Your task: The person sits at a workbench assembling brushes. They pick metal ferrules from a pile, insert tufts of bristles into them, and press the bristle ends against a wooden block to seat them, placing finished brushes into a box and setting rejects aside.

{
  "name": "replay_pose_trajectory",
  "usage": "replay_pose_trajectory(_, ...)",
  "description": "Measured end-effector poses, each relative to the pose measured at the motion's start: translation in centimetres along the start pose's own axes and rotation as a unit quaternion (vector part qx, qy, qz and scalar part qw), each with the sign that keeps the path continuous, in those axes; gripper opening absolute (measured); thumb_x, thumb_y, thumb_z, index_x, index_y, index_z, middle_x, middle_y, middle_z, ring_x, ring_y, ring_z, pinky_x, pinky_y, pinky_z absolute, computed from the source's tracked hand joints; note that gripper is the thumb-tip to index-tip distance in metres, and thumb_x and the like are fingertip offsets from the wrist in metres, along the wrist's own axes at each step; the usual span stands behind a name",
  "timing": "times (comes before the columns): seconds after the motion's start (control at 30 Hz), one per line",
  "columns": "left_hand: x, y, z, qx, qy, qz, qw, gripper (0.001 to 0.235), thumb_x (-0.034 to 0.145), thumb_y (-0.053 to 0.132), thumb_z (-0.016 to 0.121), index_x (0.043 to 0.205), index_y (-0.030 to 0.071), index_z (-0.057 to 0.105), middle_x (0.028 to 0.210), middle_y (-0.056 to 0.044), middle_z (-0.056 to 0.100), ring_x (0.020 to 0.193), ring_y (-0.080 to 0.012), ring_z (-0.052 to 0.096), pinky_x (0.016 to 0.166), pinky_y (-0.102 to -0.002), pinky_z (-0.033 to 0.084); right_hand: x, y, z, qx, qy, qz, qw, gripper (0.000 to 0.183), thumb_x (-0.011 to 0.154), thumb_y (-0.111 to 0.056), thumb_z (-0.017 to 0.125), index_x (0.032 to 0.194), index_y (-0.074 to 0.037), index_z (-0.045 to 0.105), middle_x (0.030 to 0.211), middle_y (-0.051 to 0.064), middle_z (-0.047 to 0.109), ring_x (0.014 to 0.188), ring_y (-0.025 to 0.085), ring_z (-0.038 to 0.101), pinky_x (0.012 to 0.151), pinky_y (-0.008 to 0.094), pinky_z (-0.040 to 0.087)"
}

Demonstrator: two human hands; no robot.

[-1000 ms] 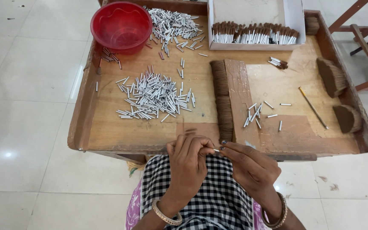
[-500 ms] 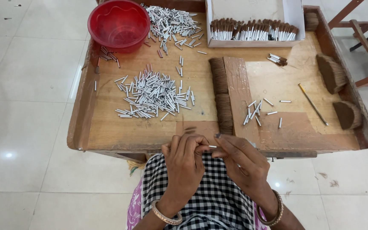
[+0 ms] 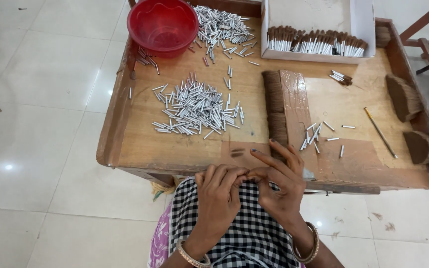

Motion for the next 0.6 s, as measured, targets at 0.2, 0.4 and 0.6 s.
replay_pose_trajectory(0.2,0.3,-3.1,-3.4,0.135,0.1,-0.001,0.986,0.012,0.096,0.013,0.068,0.107,0.016,0.071,0.1,0.003,0.068,0.092,-0.0172,0.057,0.081,-0.037,0.033,1.5,0.4,1.9,0.033,-0.017,0.021,0.999,0.026,0.076,0.006,0.072,0.088,-0.016,0.078,0.13,0.002,0.072,0.145,0.031,0.049,0.123,0.05,0.034)
replay_pose_trajectory(0.4,1.3,-3.7,-4.8,0.104,0.113,-0.039,0.987,0.006,0.098,0.015,0.067,0.104,0.015,0.07,0.1,0.003,0.068,0.092,-0.0188,0.057,0.083,-0.037,0.034,2.6,0.1,3.9,-0.067,-0.081,0.036,0.994,0.031,0.072,-0.009,0.083,0.102,-0.009,0.078,0.12,0.007,0.067,0.123,0.034,0.051,0.105,0.053,0.035)
replay_pose_trajectory(0.6,1.8,-2.5,-4.0,0.063,0.099,-0.019,0.993,0.006,0.098,0.016,0.068,0.104,0.014,0.07,0.098,0.002,0.068,0.091,-0.0194,0.058,0.081,-0.038,0.034,1.8,0.1,3.9,-0.059,-0.112,0.007,0.992,0.026,0.079,0.0,0.076,0.099,-0.015,0.08,0.104,-0.001,0.072,0.108,0.025,0.06,0.097,0.041,0.044)
Point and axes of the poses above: each hand's wrist, its own x-axis towards the middle knuckle, its own z-axis out of the palm, y = z × x, the point moved 9 cm from there along x, towards the middle knuckle
